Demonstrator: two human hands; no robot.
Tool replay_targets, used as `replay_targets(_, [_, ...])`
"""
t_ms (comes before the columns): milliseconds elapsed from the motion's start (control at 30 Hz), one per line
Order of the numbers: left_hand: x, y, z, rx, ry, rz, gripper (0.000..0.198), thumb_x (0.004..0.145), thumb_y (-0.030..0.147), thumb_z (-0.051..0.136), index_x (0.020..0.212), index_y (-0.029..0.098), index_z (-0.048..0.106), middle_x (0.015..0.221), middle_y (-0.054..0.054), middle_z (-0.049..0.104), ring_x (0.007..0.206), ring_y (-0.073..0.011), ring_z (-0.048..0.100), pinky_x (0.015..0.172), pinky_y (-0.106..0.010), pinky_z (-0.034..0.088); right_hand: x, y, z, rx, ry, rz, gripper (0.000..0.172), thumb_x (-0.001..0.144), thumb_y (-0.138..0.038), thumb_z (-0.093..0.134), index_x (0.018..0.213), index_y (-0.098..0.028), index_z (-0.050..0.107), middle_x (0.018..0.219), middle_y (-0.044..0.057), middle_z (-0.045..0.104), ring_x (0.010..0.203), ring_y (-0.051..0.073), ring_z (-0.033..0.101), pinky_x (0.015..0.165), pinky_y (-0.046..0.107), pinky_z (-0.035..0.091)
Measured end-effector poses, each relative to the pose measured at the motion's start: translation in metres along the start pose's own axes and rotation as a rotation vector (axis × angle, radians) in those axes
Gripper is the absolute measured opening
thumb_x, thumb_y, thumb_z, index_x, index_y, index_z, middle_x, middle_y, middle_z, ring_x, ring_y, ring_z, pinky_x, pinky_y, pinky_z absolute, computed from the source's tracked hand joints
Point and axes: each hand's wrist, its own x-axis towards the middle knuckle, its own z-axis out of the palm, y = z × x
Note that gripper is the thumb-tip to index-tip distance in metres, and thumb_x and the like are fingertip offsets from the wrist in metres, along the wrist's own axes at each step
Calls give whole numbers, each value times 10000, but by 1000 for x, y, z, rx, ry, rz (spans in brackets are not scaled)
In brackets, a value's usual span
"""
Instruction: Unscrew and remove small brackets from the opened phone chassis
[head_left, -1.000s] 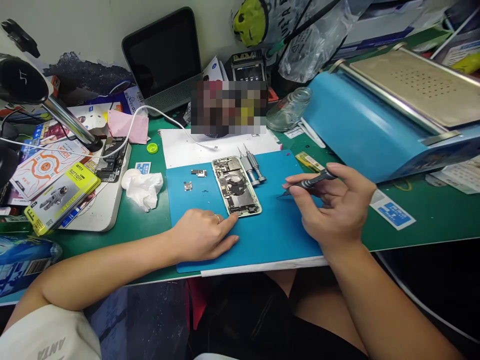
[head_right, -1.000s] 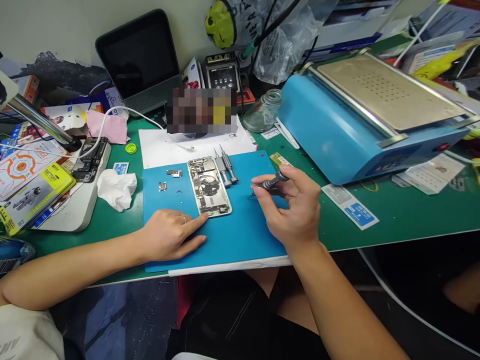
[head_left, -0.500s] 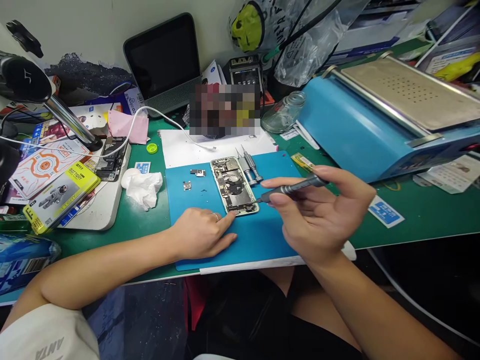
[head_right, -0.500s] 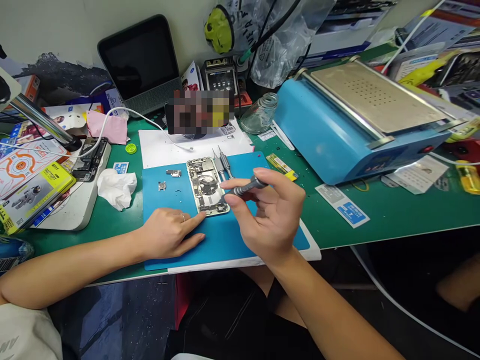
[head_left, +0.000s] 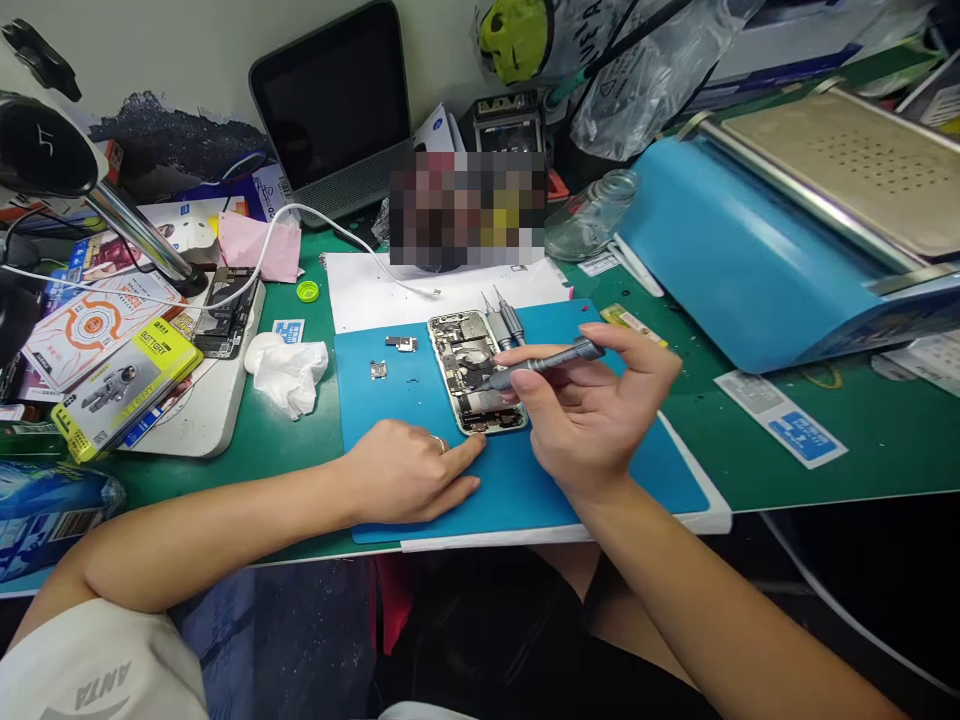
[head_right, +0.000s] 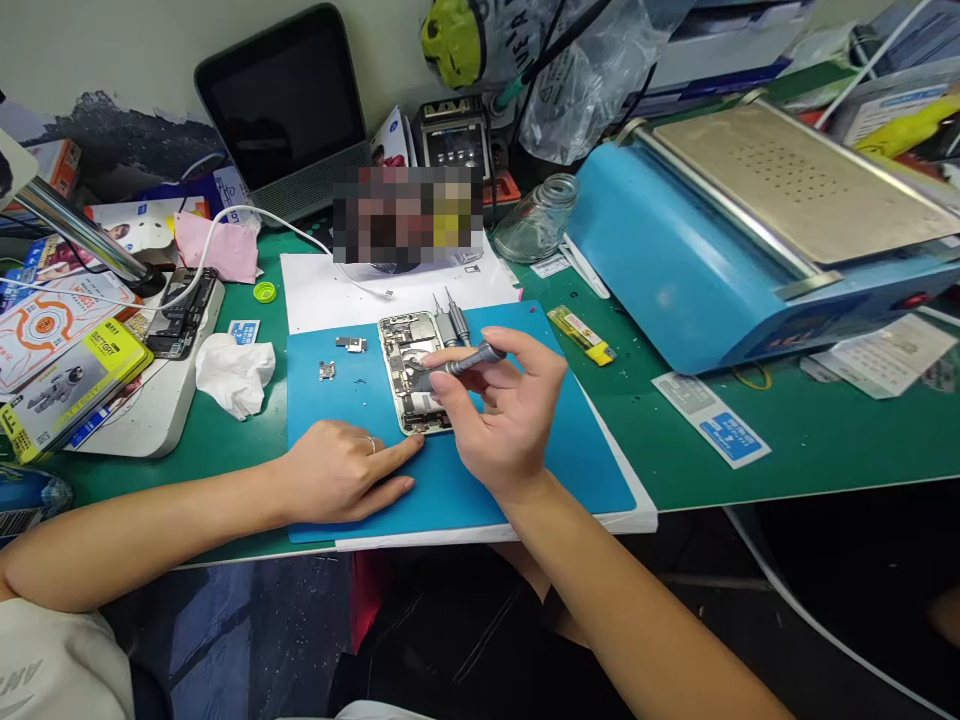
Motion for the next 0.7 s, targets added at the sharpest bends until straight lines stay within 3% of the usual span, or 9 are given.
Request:
replay_targets(267, [0,0,-2,-16,-22,1,480,1076,422,407,1404,95,532,786,-40,754,673,-197,724,538,-314,476,-3,-4,-2,43,-62,46,572,888,-65,698,1336,-331,464,996,-13,699,904,154,774,623,231,654])
replay_targets(700, [1,-1,-3,-12,-29,4,484,1077,419,406,1412,94,534,789,-33,758,670,-191,725,540,-324,479,-3,-7,-2,41,-95,76,541,897,-63,675,1318,-327,461,980,-12,693,843,149,758,583,247,636])
